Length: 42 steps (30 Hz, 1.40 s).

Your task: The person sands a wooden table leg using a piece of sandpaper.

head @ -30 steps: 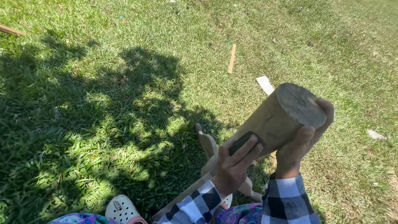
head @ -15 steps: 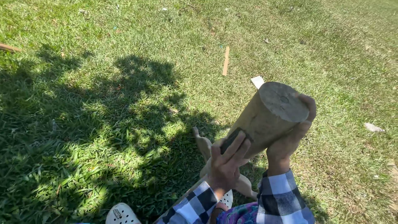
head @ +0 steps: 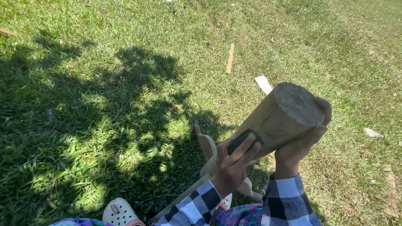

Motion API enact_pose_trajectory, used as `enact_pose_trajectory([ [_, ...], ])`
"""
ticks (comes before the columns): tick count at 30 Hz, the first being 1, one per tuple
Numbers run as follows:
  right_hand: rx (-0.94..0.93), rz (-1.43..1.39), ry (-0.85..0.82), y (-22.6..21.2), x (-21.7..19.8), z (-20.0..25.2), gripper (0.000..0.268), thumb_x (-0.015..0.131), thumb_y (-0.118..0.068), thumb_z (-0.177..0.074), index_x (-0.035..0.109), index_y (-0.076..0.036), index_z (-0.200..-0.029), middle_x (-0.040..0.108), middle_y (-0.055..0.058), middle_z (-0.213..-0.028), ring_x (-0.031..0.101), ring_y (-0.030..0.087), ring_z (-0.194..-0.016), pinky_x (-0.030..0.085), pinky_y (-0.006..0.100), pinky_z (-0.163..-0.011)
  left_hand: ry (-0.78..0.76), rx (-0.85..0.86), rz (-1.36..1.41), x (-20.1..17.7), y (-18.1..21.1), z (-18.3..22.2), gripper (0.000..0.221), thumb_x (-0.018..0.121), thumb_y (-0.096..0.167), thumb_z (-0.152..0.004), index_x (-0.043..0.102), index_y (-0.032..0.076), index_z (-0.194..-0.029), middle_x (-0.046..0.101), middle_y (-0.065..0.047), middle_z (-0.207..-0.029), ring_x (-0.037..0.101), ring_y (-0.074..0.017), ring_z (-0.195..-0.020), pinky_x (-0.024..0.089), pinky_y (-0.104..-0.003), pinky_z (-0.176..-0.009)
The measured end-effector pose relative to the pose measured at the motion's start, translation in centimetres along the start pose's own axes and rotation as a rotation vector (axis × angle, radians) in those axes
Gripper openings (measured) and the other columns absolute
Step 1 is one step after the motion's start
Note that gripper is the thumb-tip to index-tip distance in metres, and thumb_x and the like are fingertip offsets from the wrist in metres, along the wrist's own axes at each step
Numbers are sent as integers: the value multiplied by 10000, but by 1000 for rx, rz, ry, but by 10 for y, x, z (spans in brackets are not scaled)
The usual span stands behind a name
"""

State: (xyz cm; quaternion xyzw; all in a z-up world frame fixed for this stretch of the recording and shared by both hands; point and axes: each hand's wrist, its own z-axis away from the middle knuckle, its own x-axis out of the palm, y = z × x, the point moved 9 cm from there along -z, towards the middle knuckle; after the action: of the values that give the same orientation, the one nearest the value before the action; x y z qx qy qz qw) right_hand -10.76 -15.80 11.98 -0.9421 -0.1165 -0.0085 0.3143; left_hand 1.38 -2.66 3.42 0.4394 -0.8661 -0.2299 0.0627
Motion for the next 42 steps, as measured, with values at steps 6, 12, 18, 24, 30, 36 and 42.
enact_pose_trajectory([
  [6, -1, -18, -15, -13, 7, 2, 639, 287, -661, -1164, 395, -115, -1477, 509, 95, -1424, 512, 218, -1341, 443, 380, -1198, -26, 71, 92, -6, 32, -77, 405, 648, 56, -1049, 680, 154, -1441, 536, 33, -1592, 519, -252, -1300, 436, -356, -1121],
  [12, -38, -40, -34, -13, 9, -3, 614, 283, -648, -1157, 385, -125, -1460, 505, 91, -1415, 502, 225, -1344, 438, 408, -1211, -7, -14, 64, -2, 0, 5, 384, 654, 53, -1011, 704, 165, -1374, 603, 20, -1524, 566, -259, -1252, 455, -367, -1108],
  [18, 0, -67, -8, -12, 4, -2, 605, 274, -637, -1143, 391, -129, -1451, 508, 91, -1358, 530, 223, -1331, 486, 413, -1189, 1, 7, 126, -8, 16, -67, 435, 614, 19, -1014, 685, 167, -1417, 586, 19, -1532, 575, -224, -1218, 437, -356, -1089],
  [24, -44, 39, -37, -18, 9, -1, 611, 242, -634, -1131, 410, -131, -1434, 495, 74, -1338, 526, 214, -1331, 489, 412, -1203, -57, -56, 239, -12, -5, -27, 435, 635, 48, -1023, 661, 153, -1444, 566, -2, -1577, 575, -226, -1229, 434, -358, -1100],
  [30, -23, -28, -17, -10, 3, -4, 616, 263, -633, -1104, 427, -127, -1413, 517, 77, -1308, 545, 224, -1314, 497, 407, -1189, 26, -45, 165, -15, -11, -5, 382, 635, 82, -1026, 660, 150, -1402, 603, 7, -1509, 569, -276, -1224, 456, -384, -1095],
  [36, -97, 82, -30, -12, 1, -3, 629, 255, -656, -1139, 428, -115, -1410, 517, 81, -1356, 531, 218, -1306, 481, 409, -1178, -18, 13, 120, -16, 1, -43, 390, 581, 48, -1018, 715, 132, -1374, 626, -8, -1496, 594, -239, -1192, 455, -391, -1086],
  [42, -29, -61, -9, -5, 2, 1, 626, 359, -672, -1147, 405, -123, -1443, 512, 82, -1342, 523, 224, -1312, 447, 414, -1191, -20, 42, -95, 1, -17, 37, 324, 680, 173, -993, 755, 197, -1308, 636, 66, -1465, 582, -258, -1150, 480, -365, -991],
])
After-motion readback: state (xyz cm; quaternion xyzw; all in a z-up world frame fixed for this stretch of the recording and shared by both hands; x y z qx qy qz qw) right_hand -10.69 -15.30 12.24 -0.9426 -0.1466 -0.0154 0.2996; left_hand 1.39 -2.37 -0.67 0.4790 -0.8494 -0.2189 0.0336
